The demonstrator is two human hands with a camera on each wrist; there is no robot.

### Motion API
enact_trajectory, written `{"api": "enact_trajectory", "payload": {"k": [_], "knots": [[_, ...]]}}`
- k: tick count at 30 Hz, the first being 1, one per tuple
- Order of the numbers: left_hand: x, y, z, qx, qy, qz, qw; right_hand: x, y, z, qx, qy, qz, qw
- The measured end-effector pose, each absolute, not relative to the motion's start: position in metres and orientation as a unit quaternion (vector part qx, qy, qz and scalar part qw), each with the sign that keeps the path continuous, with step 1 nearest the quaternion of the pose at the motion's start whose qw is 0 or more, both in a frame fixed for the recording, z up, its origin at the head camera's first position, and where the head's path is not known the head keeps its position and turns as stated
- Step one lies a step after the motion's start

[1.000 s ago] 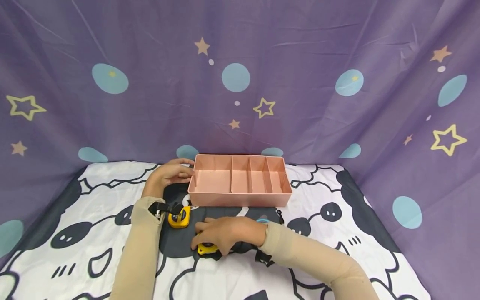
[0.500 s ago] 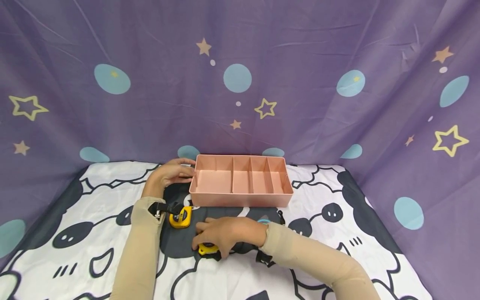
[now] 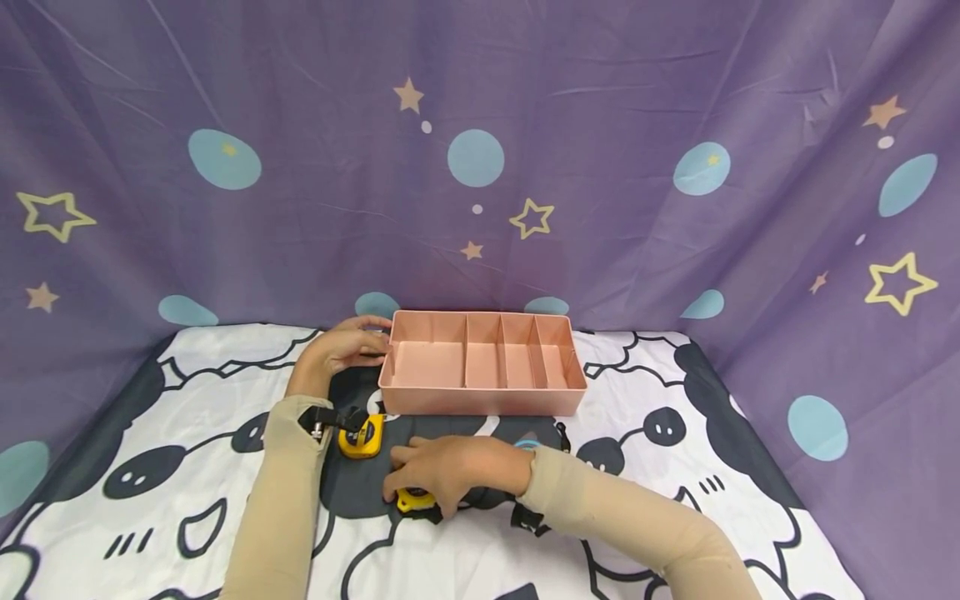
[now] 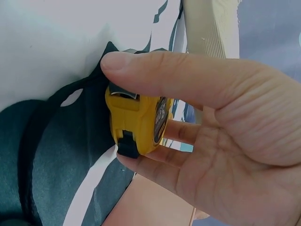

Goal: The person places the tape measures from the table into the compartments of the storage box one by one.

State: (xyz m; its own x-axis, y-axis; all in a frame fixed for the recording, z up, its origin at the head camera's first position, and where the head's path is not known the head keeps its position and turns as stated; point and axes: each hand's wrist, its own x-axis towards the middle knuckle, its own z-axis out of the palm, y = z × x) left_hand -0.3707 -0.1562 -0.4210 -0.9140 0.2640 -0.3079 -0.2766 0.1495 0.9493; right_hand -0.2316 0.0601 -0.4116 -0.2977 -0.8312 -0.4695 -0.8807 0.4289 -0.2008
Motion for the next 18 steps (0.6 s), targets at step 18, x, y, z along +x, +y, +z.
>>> {"api": "enact_trajectory", "payload": {"k": [18], "knots": [[-0.3715,-0.1578,-0.4239,0.001,0.732,0.646,0.215,-0.2290,0.0582,-0.4081,-0.533,0.812,0.037,0.235]]}}
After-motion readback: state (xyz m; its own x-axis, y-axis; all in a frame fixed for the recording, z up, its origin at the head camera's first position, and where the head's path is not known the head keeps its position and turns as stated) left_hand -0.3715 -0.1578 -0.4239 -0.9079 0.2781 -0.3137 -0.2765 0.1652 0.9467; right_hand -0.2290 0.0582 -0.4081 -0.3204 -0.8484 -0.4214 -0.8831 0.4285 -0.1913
